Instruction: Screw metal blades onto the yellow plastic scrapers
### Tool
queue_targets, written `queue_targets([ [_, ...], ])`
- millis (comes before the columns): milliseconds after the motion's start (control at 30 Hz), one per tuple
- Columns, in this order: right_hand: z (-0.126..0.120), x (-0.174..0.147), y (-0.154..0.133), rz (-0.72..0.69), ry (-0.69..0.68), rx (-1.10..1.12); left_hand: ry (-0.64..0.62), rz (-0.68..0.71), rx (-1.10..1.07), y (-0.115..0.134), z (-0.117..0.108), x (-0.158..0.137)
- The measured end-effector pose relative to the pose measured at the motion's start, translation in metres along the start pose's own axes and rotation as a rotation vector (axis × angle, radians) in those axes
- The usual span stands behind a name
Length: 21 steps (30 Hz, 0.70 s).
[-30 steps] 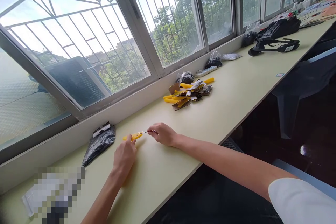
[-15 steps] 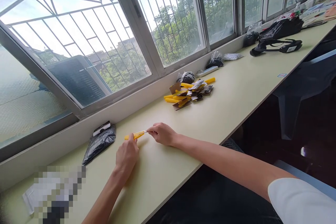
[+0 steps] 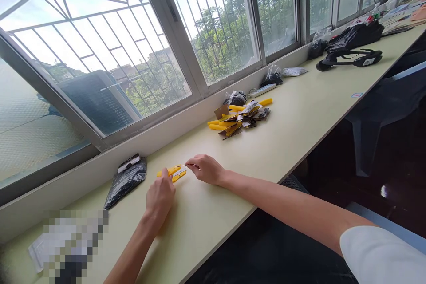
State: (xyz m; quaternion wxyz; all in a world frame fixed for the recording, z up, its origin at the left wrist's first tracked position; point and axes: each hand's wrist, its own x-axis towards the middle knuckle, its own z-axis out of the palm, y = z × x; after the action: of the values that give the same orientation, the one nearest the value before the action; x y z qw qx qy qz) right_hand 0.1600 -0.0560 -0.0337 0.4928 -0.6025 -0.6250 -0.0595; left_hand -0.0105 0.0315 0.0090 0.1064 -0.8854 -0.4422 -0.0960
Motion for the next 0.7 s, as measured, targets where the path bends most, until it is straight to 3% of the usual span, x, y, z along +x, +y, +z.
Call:
queue_targets([
  [200,-0.003,0.000,0.004,0.081,0.024,0.000,0.047,-0.046,-0.035,-0.017,-0.003,0.006],
  [500,-0.001,-0.004,0.003,0.035,-0.200,-0.160,0.113,-0.117,0.004,-0.035,0.000,0.013],
  [700,0.005,0.006,0.008,0.103,-0.157,-0.101,0.040,-0.124,0.045,-0.038,0.008,0.013],
])
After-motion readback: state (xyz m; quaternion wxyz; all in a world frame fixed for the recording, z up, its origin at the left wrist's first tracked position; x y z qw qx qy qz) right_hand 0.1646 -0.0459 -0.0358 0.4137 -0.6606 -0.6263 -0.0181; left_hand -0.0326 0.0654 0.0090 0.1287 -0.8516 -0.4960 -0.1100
